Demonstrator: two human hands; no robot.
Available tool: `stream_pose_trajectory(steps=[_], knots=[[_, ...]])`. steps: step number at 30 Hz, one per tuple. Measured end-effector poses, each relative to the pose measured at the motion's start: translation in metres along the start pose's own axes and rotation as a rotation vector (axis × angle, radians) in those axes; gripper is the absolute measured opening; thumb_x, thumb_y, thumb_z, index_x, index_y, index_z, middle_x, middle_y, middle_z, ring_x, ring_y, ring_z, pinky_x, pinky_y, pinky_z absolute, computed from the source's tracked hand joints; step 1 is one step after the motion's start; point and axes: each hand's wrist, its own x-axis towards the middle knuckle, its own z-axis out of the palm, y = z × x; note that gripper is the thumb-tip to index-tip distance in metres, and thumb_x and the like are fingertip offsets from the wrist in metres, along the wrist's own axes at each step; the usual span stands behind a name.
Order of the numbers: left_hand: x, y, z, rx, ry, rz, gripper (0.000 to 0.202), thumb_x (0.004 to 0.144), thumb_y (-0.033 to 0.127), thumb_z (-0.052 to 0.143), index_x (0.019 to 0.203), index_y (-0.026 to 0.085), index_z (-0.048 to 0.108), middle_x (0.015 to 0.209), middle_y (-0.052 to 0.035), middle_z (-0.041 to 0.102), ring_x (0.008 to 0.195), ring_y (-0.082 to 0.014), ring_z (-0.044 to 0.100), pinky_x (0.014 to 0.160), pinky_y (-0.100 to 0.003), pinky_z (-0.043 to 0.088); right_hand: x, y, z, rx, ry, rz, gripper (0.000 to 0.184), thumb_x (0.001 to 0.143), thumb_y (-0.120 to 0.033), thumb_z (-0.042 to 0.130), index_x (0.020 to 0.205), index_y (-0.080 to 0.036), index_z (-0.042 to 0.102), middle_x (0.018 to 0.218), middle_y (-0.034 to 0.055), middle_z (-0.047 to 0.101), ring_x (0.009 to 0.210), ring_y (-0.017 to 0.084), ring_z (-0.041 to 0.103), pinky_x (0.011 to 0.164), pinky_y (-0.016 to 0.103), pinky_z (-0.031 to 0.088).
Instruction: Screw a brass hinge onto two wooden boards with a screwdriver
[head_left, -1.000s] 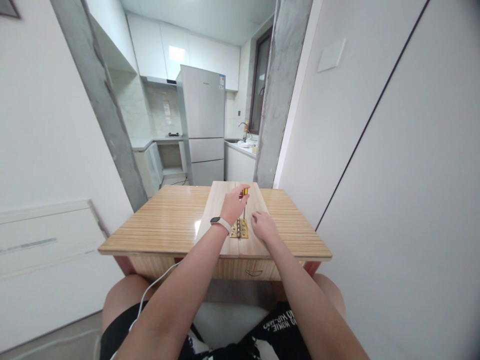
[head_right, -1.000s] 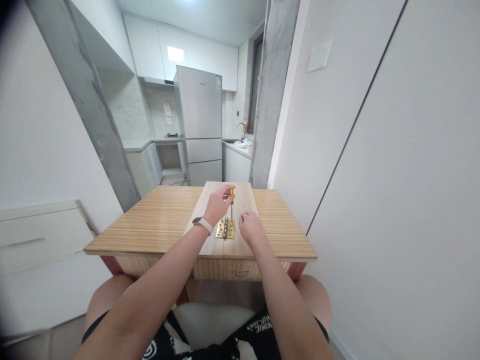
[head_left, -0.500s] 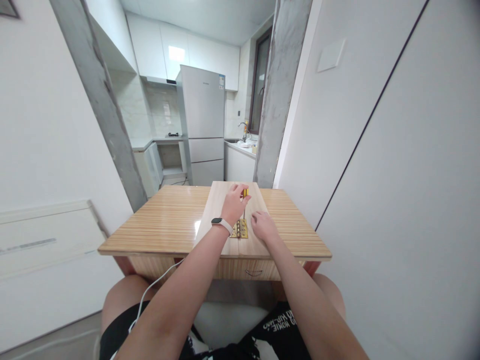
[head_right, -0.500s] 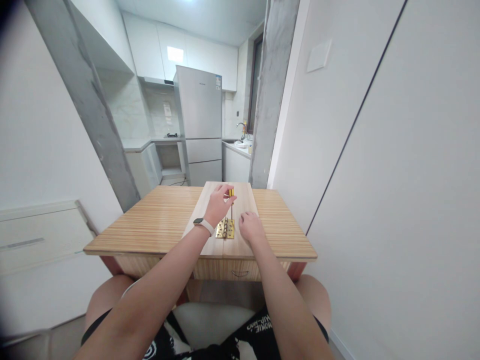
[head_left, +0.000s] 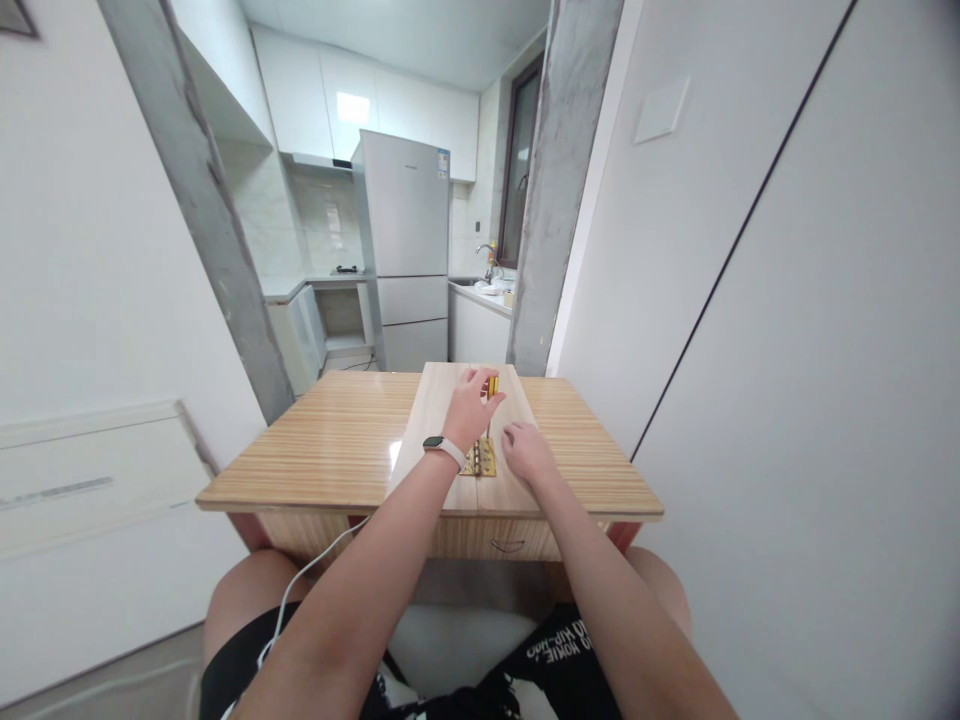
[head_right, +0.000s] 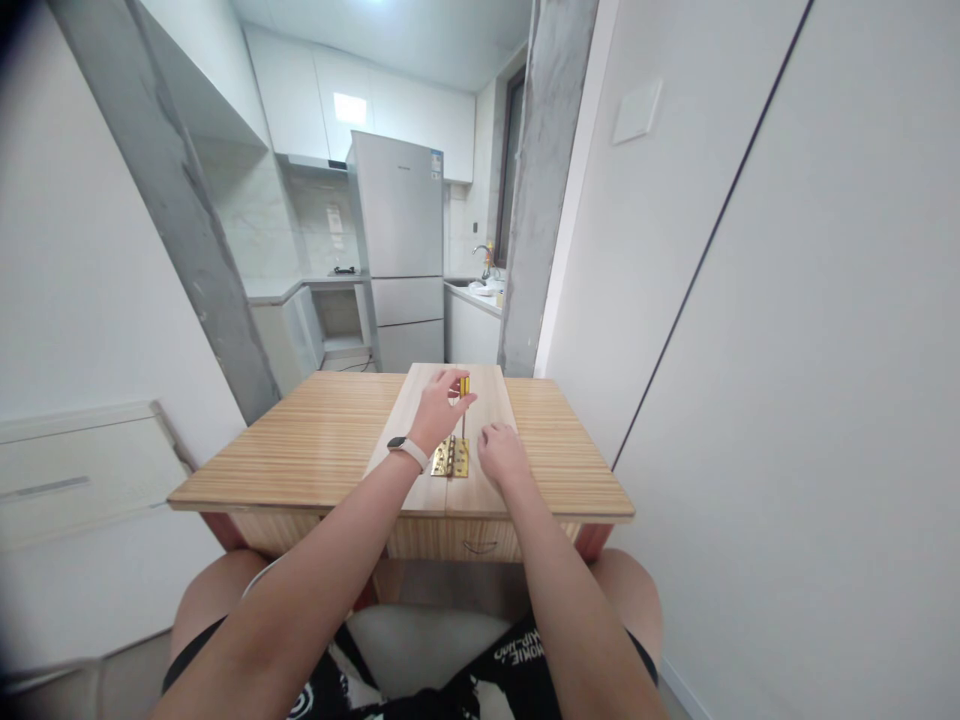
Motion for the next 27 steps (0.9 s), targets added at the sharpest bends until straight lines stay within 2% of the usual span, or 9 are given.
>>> stream_pose_trajectory(steps=[4, 10, 15, 18, 21, 27], knots=[[0.0, 0.0005, -0.0012, -0.009, -0.015, -0.003, 0.035, 0.092, 0.007, 0.069, 0.123, 0.023, 0.068, 0.112, -0.0062, 0.065, 0.091, -0.0166, 0.069, 0.09, -0.036, 0.064, 0.0003, -0.0002, -0.0004, -0.001, -0.009, 0.009, 0.03, 0.108, -0.031, 0.048, 0.108, -0.023, 0.077, 0.118, 0.012, 0.074, 0.116, 0.024, 0.062, 0.107, 0.033, 0.039], [-0.0009, -0.0015, 0.0025, -0.05, -0.06, 0.031, 0.042, 0.095, 0.005, 0.061, 0.132, 0.024, 0.065, 0.121, -0.0081, 0.07, 0.104, -0.0192, 0.07, 0.096, -0.037, 0.063, 0.0012, 0.0002, 0.0, 0.001, -0.008, 0.01, 0.03, 0.108, -0.031, 0.049, 0.105, -0.022, 0.077, 0.118, 0.0121, 0.074, 0.115, 0.025, 0.062, 0.107, 0.033, 0.04], [-0.0009, 0.0005, 0.0021, -0.021, -0.044, 0.027, 0.037, 0.093, 0.011, 0.069, 0.128, 0.024, 0.067, 0.12, -0.0079, 0.068, 0.105, -0.02, 0.069, 0.095, -0.037, 0.062, 0.0007, 0.0001, 0.0003, 0.015, -0.001, 0.006, 0.031, 0.108, -0.031, 0.048, 0.109, -0.023, 0.077, 0.118, 0.012, 0.075, 0.117, 0.025, 0.062, 0.108, 0.033, 0.039], [-0.0001, 0.0011, -0.0004, 0.015, -0.032, -0.003, 0.039, 0.09, 0.013, 0.075, 0.126, 0.024, 0.067, 0.117, -0.0074, 0.066, 0.098, -0.0194, 0.068, 0.093, -0.037, 0.062, 0.0004, 0.0, 0.0007, 0.008, 0.003, 0.002, 0.03, 0.108, -0.031, 0.048, 0.108, -0.023, 0.077, 0.117, 0.0119, 0.074, 0.116, 0.024, 0.062, 0.107, 0.032, 0.039], [0.0007, 0.0001, -0.002, 0.029, -0.046, -0.01, 0.042, 0.09, 0.007, 0.07, 0.128, 0.024, 0.067, 0.113, -0.0069, 0.067, 0.093, -0.0185, 0.068, 0.092, -0.038, 0.062, 0.0004, 0.0003, 0.0012, -0.004, 0.004, 0.002, 0.029, 0.108, -0.031, 0.048, 0.105, -0.022, 0.076, 0.117, 0.0118, 0.074, 0.114, 0.024, 0.062, 0.106, 0.032, 0.04], [0.001, -0.0012, -0.0005, -0.03, -0.113, 0.054, 0.049, 0.091, 0.001, 0.059, 0.134, 0.025, 0.064, 0.121, -0.008, 0.071, 0.105, -0.0199, 0.069, 0.096, -0.038, 0.061, 0.0008, 0.0009, 0.001, -0.004, 0.003, -0.006, 0.028, 0.108, -0.031, 0.049, 0.105, -0.022, 0.075, 0.118, 0.0111, 0.074, 0.115, 0.023, 0.061, 0.107, 0.031, 0.038]])
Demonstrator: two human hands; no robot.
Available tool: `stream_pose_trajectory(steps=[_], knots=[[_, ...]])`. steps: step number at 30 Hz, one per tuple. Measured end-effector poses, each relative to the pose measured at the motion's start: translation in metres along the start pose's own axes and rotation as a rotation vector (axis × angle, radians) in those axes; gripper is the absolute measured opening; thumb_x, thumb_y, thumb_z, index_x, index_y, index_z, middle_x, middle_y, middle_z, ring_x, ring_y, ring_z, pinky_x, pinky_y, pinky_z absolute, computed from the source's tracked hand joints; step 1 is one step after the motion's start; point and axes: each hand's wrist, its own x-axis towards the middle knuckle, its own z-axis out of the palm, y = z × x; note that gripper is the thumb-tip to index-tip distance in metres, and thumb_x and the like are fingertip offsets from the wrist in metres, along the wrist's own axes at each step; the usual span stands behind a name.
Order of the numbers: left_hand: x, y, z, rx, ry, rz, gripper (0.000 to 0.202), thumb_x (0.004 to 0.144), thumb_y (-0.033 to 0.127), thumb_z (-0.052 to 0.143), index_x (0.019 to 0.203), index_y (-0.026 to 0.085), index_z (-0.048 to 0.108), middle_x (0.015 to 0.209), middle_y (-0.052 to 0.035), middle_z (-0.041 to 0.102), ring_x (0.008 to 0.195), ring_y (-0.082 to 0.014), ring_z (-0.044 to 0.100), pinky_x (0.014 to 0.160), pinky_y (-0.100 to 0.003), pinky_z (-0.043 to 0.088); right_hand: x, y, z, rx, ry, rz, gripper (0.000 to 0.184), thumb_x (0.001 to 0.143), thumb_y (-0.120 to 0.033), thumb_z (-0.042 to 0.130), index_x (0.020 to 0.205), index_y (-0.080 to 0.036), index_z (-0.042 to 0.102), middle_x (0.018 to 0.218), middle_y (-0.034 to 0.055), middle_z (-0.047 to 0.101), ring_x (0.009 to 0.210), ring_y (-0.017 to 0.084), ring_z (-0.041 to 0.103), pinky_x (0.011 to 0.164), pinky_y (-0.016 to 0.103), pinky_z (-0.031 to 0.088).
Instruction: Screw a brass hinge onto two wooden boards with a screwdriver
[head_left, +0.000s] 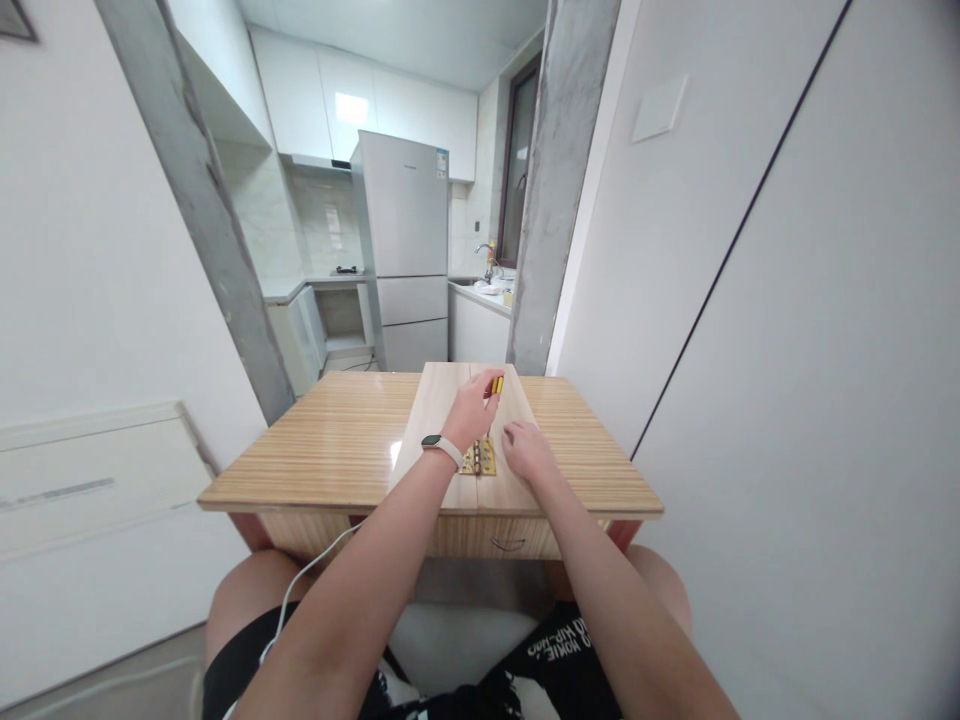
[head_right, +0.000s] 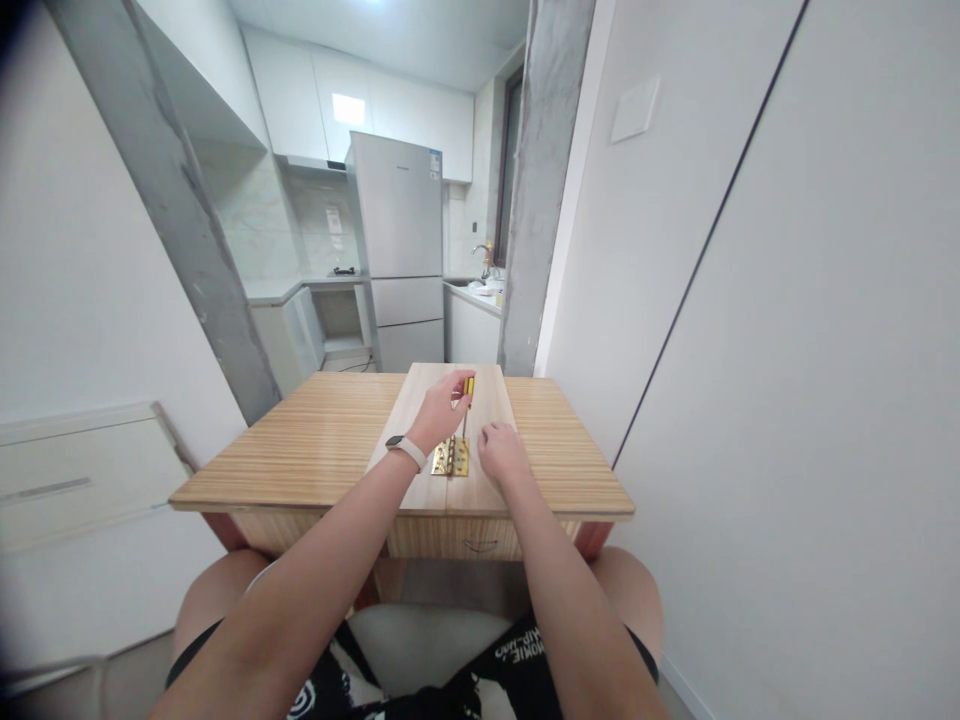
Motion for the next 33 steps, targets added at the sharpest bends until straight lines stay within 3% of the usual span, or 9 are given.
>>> stream_pose_trajectory(steps=[6, 9, 17, 21, 25, 33], knots=[[0.0022, 0.0047, -0.0013, 0.034, 0.074, -0.027, 0.033, 0.089, 0.011, 0.073, 0.118, 0.023, 0.067, 0.113, -0.0059, 0.068, 0.096, -0.0186, 0.067, 0.091, -0.036, 0.062, -0.0012, -0.0023, -0.0026, -0.008, -0.015, 0.013, 0.03, 0.108, -0.031, 0.047, 0.107, -0.023, 0.076, 0.119, 0.0113, 0.073, 0.116, 0.024, 0.06, 0.106, 0.032, 0.038], [0.0024, 0.0065, -0.0022, 0.045, 0.085, -0.032, 0.028, 0.091, 0.01, 0.071, 0.115, 0.023, 0.067, 0.109, -0.0051, 0.067, 0.092, -0.0177, 0.067, 0.09, -0.036, 0.062, -0.0015, -0.003, -0.0038, -0.007, -0.016, 0.02, 0.03, 0.108, -0.032, 0.048, 0.108, -0.022, 0.076, 0.119, 0.0116, 0.074, 0.116, 0.024, 0.061, 0.107, 0.032, 0.039], [0.0009, 0.0061, -0.0027, -0.024, 0.03, -0.028, 0.034, 0.095, 0.007, 0.062, 0.124, 0.024, 0.067, 0.115, -0.0073, 0.071, 0.105, -0.0201, 0.07, 0.095, -0.038, 0.064, -0.0014, -0.0033, -0.0052, 0.005, -0.016, 0.018, 0.03, 0.108, -0.032, 0.048, 0.11, -0.023, 0.077, 0.121, 0.0121, 0.074, 0.118, 0.025, 0.061, 0.108, 0.033, 0.039], [0.0002, 0.0078, -0.0042, 0.03, 0.07, -0.025, 0.032, 0.091, 0.011, 0.073, 0.12, 0.024, 0.069, 0.116, -0.0071, 0.068, 0.103, -0.02, 0.069, 0.094, -0.038, 0.063, -0.0017, -0.0038, -0.0058, -0.002, -0.017, 0.018, 0.03, 0.108, -0.032, 0.048, 0.108, -0.022, 0.077, 0.119, 0.0123, 0.074, 0.117, 0.025, 0.061, 0.108, 0.034, 0.039], [-0.0002, 0.0081, -0.0049, 0.012, 0.095, -0.037, 0.03, 0.092, 0.008, 0.068, 0.117, 0.023, 0.07, 0.116, -0.0065, 0.066, 0.095, -0.0166, 0.069, 0.091, -0.035, 0.064, -0.0015, -0.0037, -0.0056, 0.006, -0.016, 0.003, 0.031, 0.108, -0.031, 0.047, 0.108, -0.022, 0.077, 0.119, 0.0128, 0.074, 0.117, 0.025, 0.061, 0.108, 0.033, 0.039], [-0.004, 0.0001, -0.0021, -0.068, 0.034, -0.036, 0.042, 0.097, 0.005, 0.057, 0.133, 0.025, 0.068, 0.128, -0.0081, 0.072, 0.109, -0.0191, 0.071, 0.099, -0.038, 0.065, -0.0017, -0.0033, -0.0057, 0.008, 0.0, 0.01, 0.029, 0.108, -0.032, 0.049, 0.104, -0.023, 0.076, 0.117, 0.0117, 0.074, 0.115, 0.025, 0.062, 0.106, 0.033, 0.04]])
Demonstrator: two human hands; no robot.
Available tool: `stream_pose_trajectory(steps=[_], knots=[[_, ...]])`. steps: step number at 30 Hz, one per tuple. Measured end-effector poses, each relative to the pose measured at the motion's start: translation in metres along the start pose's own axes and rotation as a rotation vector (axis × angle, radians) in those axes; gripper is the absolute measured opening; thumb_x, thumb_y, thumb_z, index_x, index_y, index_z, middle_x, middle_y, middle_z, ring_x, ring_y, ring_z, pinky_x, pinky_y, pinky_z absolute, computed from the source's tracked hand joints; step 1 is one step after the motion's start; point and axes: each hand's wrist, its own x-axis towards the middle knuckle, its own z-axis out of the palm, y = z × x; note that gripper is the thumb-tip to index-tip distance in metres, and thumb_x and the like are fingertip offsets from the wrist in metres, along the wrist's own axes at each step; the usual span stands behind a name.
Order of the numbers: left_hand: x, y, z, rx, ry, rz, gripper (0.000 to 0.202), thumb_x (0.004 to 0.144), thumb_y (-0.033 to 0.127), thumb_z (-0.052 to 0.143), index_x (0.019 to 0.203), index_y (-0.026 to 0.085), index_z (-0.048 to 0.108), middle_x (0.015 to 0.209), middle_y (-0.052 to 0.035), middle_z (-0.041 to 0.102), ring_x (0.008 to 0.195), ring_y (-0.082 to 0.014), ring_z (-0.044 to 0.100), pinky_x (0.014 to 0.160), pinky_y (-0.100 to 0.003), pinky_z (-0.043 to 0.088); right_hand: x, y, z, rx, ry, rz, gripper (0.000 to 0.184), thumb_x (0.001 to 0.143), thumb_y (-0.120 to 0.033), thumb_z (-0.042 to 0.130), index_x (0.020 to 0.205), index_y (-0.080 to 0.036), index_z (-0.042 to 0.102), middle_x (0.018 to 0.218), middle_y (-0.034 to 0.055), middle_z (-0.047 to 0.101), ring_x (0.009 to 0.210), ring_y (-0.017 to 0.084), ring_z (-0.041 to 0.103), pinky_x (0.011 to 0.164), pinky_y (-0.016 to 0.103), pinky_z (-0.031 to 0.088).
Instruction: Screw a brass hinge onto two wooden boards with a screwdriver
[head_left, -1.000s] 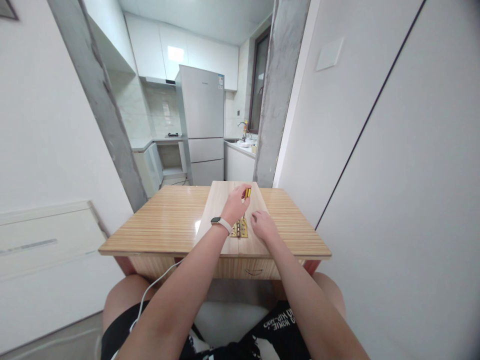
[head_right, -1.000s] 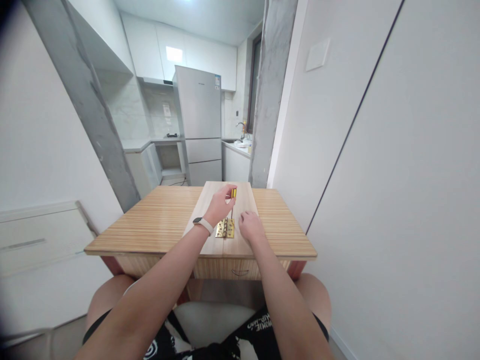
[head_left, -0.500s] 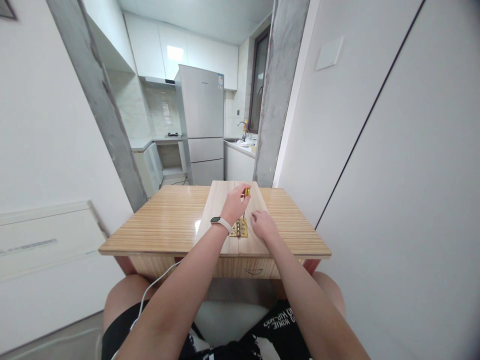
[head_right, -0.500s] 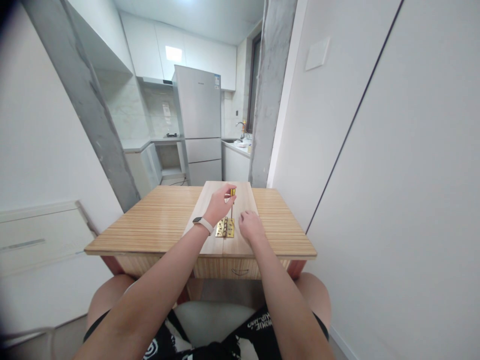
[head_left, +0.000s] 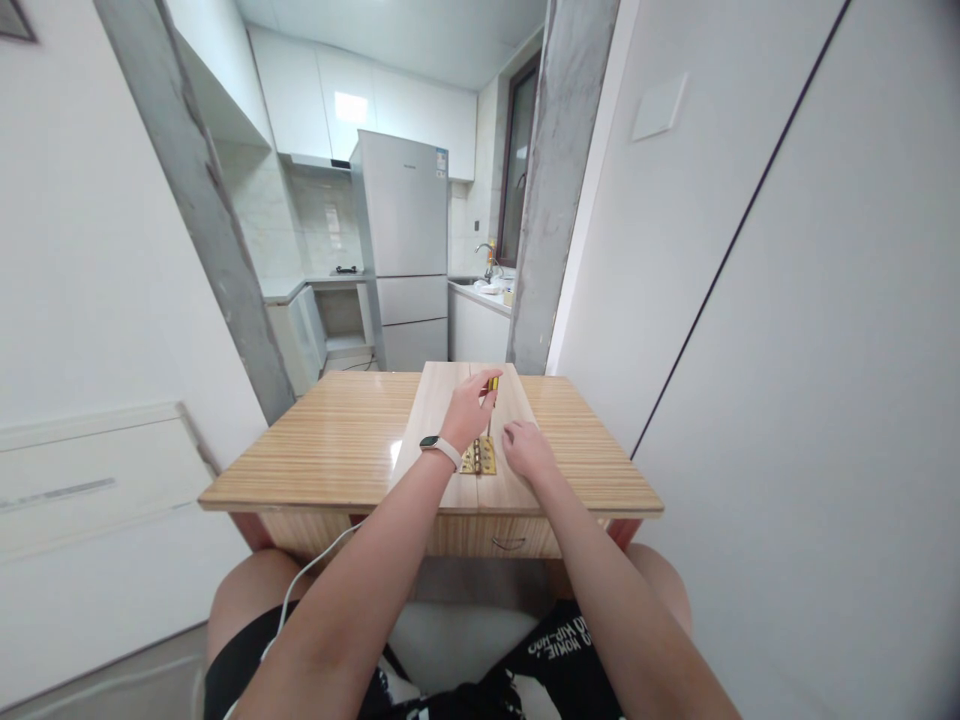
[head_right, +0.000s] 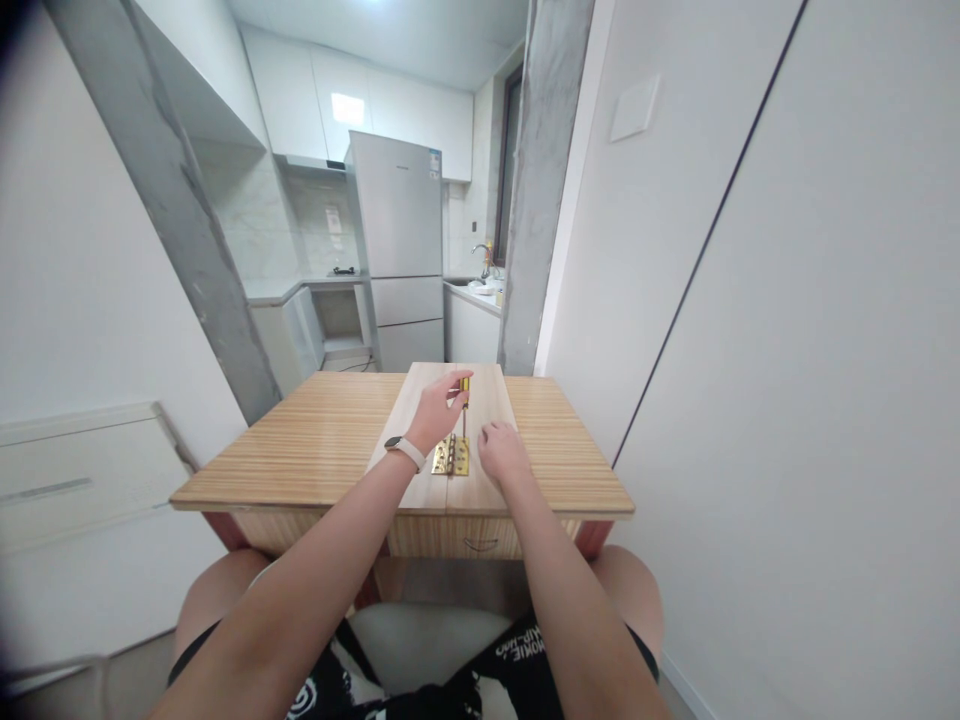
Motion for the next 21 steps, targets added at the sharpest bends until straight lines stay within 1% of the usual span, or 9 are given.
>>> stream_pose_trajectory(steps=[3, 6, 9, 12, 14, 17, 19, 21], knots=[[-0.0016, 0.0002, -0.0005, 0.017, 0.015, 0.005, 0.039, 0.095, 0.011, 0.067, 0.131, 0.025, 0.068, 0.124, -0.0076, 0.073, 0.107, -0.0195, 0.072, 0.096, -0.038, 0.066, 0.0001, 0.0002, 0.0, 0.002, 0.004, -0.001, 0.029, 0.108, -0.032, 0.049, 0.104, -0.023, 0.076, 0.117, 0.0116, 0.074, 0.115, 0.025, 0.062, 0.106, 0.033, 0.04], [-0.0012, 0.0016, -0.0016, 0.063, 0.059, 0.005, 0.033, 0.092, 0.014, 0.074, 0.123, 0.024, 0.07, 0.116, -0.0068, 0.073, 0.1, -0.0196, 0.071, 0.091, -0.036, 0.066, 0.0002, 0.0005, 0.0004, 0.009, -0.003, 0.002, 0.029, 0.109, -0.032, 0.048, 0.105, -0.023, 0.076, 0.118, 0.0118, 0.074, 0.116, 0.024, 0.062, 0.107, 0.033, 0.04], [0.0001, 0.002, -0.0022, 0.071, 0.053, -0.008, 0.029, 0.095, 0.012, 0.067, 0.121, 0.024, 0.07, 0.112, -0.0056, 0.074, 0.095, -0.0184, 0.072, 0.092, -0.036, 0.065, 0.0002, 0.0006, 0.0007, 0.006, -0.01, 0.006, 0.029, 0.108, -0.032, 0.049, 0.106, -0.023, 0.076, 0.119, 0.0123, 0.074, 0.117, 0.025, 0.062, 0.108, 0.033, 0.04], [0.0003, 0.0005, -0.0016, 0.063, -0.007, -0.025, 0.038, 0.098, 0.008, 0.059, 0.13, 0.026, 0.066, 0.109, -0.0044, 0.075, 0.095, -0.0181, 0.074, 0.095, -0.037, 0.063, 0.0004, 0.0006, 0.0004, -0.001, -0.021, 0.006, 0.029, 0.108, -0.033, 0.049, 0.108, -0.023, 0.077, 0.119, 0.0123, 0.074, 0.118, 0.025, 0.062, 0.109, 0.033, 0.039], [-0.0005, -0.001, -0.0006, 0.066, -0.016, -0.043, 0.044, 0.098, 0.007, 0.058, 0.137, 0.027, 0.062, 0.108, -0.0043, 0.076, 0.096, -0.0187, 0.075, 0.095, -0.037, 0.062, 0.0005, 0.0003, -0.0001, -0.005, -0.024, 0.003, 0.03, 0.109, -0.034, 0.049, 0.108, -0.023, 0.077, 0.119, 0.0123, 0.074, 0.117, 0.025, 0.062, 0.109, 0.033, 0.039], [-0.0017, -0.0025, 0.0007, 0.042, -0.011, -0.053, 0.042, 0.099, 0.009, 0.059, 0.138, 0.026, 0.06, 0.11, -0.0049, 0.075, 0.098, -0.0186, 0.075, 0.093, -0.036, 0.062, 0.0003, -0.0008, -0.0012, -0.004, -0.015, -0.005, 0.033, 0.11, -0.038, 0.048, 0.106, -0.022, 0.077, 0.118, 0.0127, 0.075, 0.116, 0.025, 0.063, 0.108, 0.033, 0.039], [-0.0018, -0.0018, 0.0008, 0.03, 0.001, -0.03, 0.038, 0.098, 0.01, 0.062, 0.133, 0.025, 0.063, 0.115, -0.006, 0.073, 0.1, -0.0184, 0.073, 0.093, -0.035, 0.063, -0.0002, -0.0019, -0.0022, 0.0, -0.015, -0.006, 0.036, 0.111, -0.041, 0.047, 0.108, -0.022, 0.077, 0.118, 0.013, 0.075, 0.117, 0.025, 0.063, 0.108, 0.033, 0.039], [-0.001, 0.0001, 0.0002, 0.048, 0.031, -0.009, 0.036, 0.094, 0.013, 0.07, 0.128, 0.024, 0.066, 0.12, -0.0074, 0.07, 0.102, -0.0187, 0.071, 0.092, -0.036, 0.064, -0.0011, -0.0028, -0.0034, 0.008, -0.01, -0.011, 0.038, 0.111, -0.044, 0.046, 0.112, -0.022, 0.077, 0.118, 0.0129, 0.075, 0.118, 0.025, 0.063, 0.108, 0.033, 0.039]])
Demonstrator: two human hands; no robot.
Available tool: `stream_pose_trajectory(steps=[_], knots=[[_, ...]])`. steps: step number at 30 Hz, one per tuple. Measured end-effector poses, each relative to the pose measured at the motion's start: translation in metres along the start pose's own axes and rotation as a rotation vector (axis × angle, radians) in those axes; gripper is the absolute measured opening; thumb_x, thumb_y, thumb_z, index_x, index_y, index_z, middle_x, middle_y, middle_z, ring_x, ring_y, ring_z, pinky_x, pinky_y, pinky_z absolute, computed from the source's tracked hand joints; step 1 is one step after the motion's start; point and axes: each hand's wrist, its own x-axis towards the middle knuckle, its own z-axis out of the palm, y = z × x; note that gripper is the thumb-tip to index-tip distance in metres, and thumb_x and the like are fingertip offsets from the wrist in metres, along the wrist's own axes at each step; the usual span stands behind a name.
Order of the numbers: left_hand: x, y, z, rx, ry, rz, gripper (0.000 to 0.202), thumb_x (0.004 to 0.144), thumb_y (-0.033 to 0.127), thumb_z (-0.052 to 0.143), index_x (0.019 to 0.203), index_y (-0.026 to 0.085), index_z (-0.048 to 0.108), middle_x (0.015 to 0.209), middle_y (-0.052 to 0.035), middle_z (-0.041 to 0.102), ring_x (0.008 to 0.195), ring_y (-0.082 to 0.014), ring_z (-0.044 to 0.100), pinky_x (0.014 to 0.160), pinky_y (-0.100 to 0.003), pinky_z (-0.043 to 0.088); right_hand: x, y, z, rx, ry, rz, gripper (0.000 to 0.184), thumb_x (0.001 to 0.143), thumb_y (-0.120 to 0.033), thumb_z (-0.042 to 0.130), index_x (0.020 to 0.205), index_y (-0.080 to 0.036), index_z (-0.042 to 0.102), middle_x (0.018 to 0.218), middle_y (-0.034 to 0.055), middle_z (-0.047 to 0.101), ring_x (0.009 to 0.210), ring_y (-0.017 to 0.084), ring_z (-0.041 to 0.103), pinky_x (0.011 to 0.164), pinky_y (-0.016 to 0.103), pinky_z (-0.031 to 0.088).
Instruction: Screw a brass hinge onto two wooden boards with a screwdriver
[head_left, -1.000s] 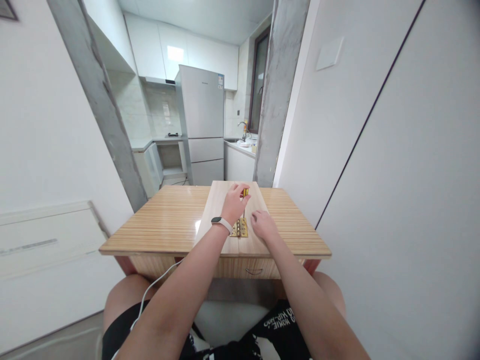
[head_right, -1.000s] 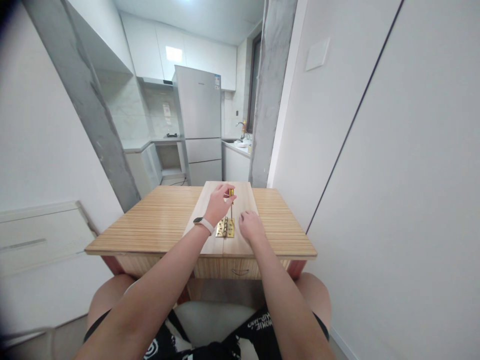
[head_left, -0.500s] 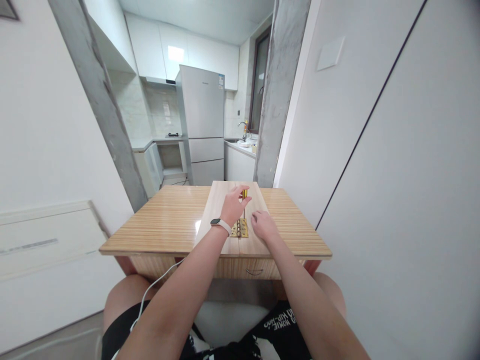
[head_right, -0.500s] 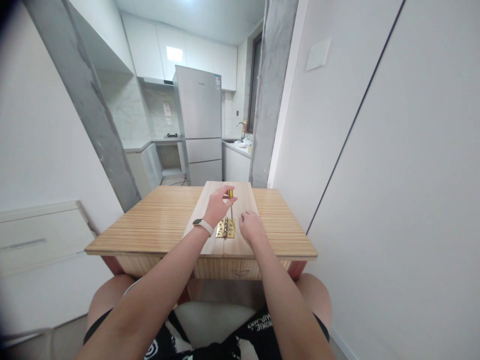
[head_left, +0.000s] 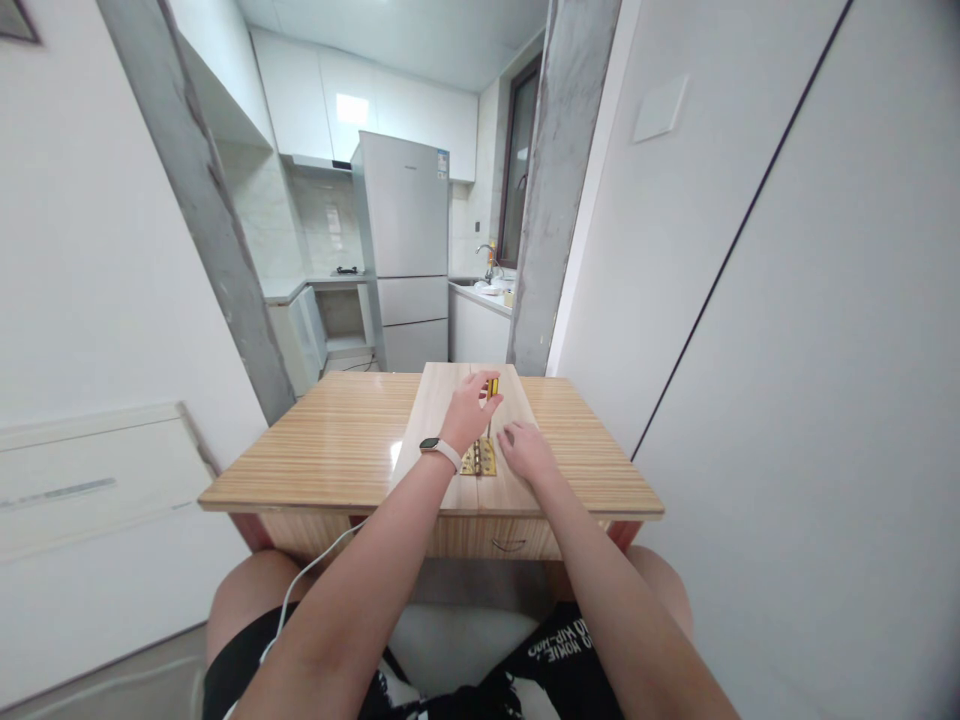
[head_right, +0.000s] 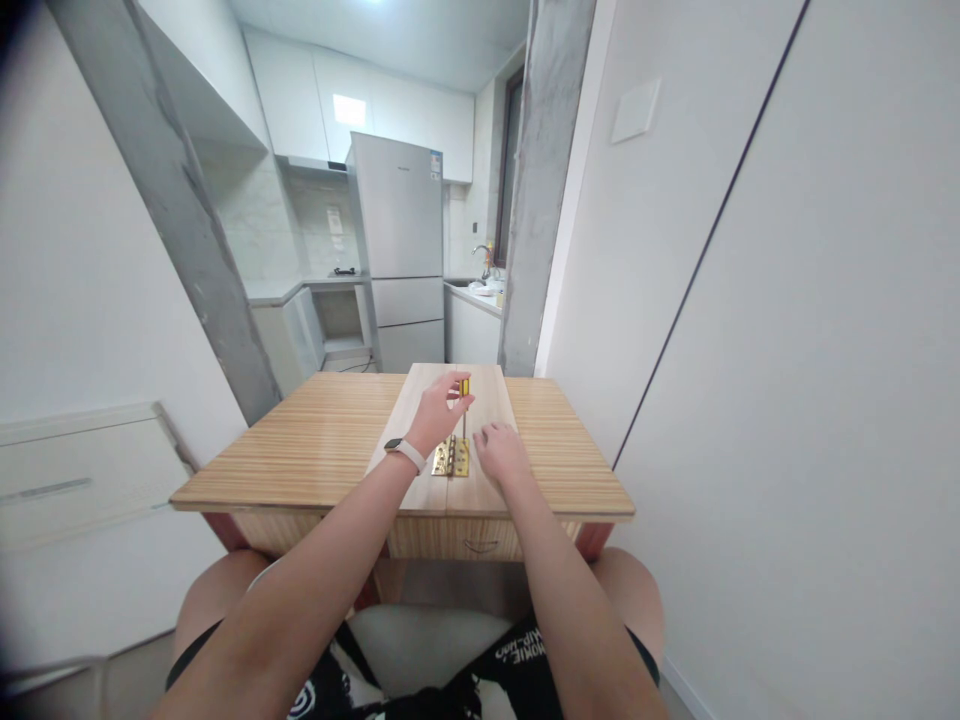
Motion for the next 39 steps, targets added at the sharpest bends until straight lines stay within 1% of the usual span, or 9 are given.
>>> stream_pose_trajectory(steps=[5, 11, 14, 19, 24, 28, 31, 36, 39], knots=[[0.003, 0.004, -0.003, 0.024, 0.026, -0.03, 0.033, 0.091, 0.009, 0.071, 0.121, 0.023, 0.069, 0.114, -0.0063, 0.068, 0.089, -0.0155, 0.069, 0.087, -0.034, 0.065, -0.002, -0.001, -0.003, 0.046, -0.005, -0.059, 0.043, 0.109, -0.056, 0.049, 0.112, -0.024, 0.078, 0.118, 0.0111, 0.077, 0.117, 0.025, 0.064, 0.106, 0.033, 0.04], [0.005, 0.0, -0.002, -0.049, -0.026, -0.025, 0.043, 0.094, 0.002, 0.058, 0.129, 0.024, 0.067, 0.117, -0.007, 0.073, 0.102, -0.0177, 0.072, 0.091, -0.034, 0.066, -0.001, -0.008, -0.006, 0.145, -0.036, -0.119, 0.042, 0.097, -0.064, 0.069, 0.11, -0.025, 0.079, 0.114, 0.0069, 0.079, 0.11, 0.023, 0.069, 0.098, 0.03, 0.044], [0.004, 0.0, 0.0, -0.034, -0.021, -0.026, 0.04, 0.094, 0.006, 0.062, 0.129, 0.024, 0.067, 0.116, -0.0067, 0.073, 0.101, -0.0179, 0.072, 0.092, -0.035, 0.066, -0.002, -0.013, -0.008, 0.155, -0.055, -0.128, 0.042, 0.094, -0.064, 0.073, 0.108, -0.026, 0.079, 0.114, 0.0066, 0.079, 0.11, 0.024, 0.069, 0.098, 0.031, 0.044], [0.003, 0.004, -0.002, 0.009, 0.029, -0.019, 0.033, 0.091, 0.016, 0.076, 0.122, 0.023, 0.068, 0.116, -0.007, 0.069, 0.095, -0.0173, 0.07, 0.087, -0.034, 0.066, -0.006, -0.015, -0.009, 0.142, -0.044, -0.125, 0.052, 0.089, -0.073, 0.073, 0.113, -0.027, 0.079, 0.122, 0.0075, 0.076, 0.12, 0.026, 0.066, 0.106, 0.034, 0.042], [0.002, 0.003, -0.003, 0.003, 0.043, -0.034, 0.033, 0.094, 0.008, 0.066, 0.123, 0.024, 0.069, 0.116, -0.0074, 0.069, 0.096, -0.0174, 0.07, 0.085, -0.032, 0.066, -0.01, -0.015, -0.007, 0.12, -0.025, -0.138, 0.057, 0.09, -0.077, 0.07, 0.115, -0.026, 0.079, 0.127, 0.0098, 0.074, 0.124, 0.026, 0.064, 0.107, 0.034, 0.041], [0.002, 0.001, -0.002, -0.054, -0.006, -0.069, 0.044, 0.094, 0.003, 0.058, 0.132, 0.024, 0.067, 0.12, -0.0072, 0.074, 0.104, -0.0182, 0.072, 0.09, -0.033, 0.066, -0.012, -0.016, -0.008, 0.124, -0.016, -0.168, 0.06, 0.089, -0.081, 0.067, 0.109, -0.025, 0.078, 0.118, 0.0098, 0.074, 0.118, 0.027, 0.064, 0.103, 0.036, 0.043], [0.002, 0.002, -0.001, -0.047, -0.025, -0.082, 0.044, 0.095, 0.006, 0.061, 0.134, 0.025, 0.066, 0.12, -0.0065, 0.075, 0.102, -0.0178, 0.074, 0.091, -0.033, 0.066, -0.012, -0.016, -0.008, 0.136, -0.002, -0.181, 0.061, 0.088, -0.082, 0.068, 0.105, -0.024, 0.077, 0.114, 0.0098, 0.074, 0.115, 0.028, 0.065, 0.1, 0.037, 0.044], [0.003, 0.004, -0.003, 0.0, 0.009, -0.077, 0.03, 0.095, 0.015, 0.07, 0.123, 0.025, 0.068, 0.109, -0.0048, 0.075, 0.095, -0.0183, 0.074, 0.087, -0.033, 0.065, -0.01, -0.014, -0.005, 0.141, 0.012, -0.188, 0.06, 0.087, -0.081, 0.07, 0.105, -0.025, 0.077, 0.116, 0.0103, 0.074, 0.115, 0.029, 0.065, 0.1, 0.038, 0.044], [0.003, 0.002, -0.003, -0.014, -0.001, -0.088, 0.036, 0.097, 0.013, 0.066, 0.13, 0.027, 0.064, 0.106, -0.0037, 0.076, 0.091, -0.0178, 0.075, 0.085, -0.033, 0.065, -0.011, -0.013, -0.003, 0.144, 0.026, -0.186, 0.059, 0.087, -0.081, 0.07, 0.106, -0.025, 0.077, 0.118, 0.0107, 0.074, 0.116, 0.029, 0.065, 0.1, 0.038, 0.044]])
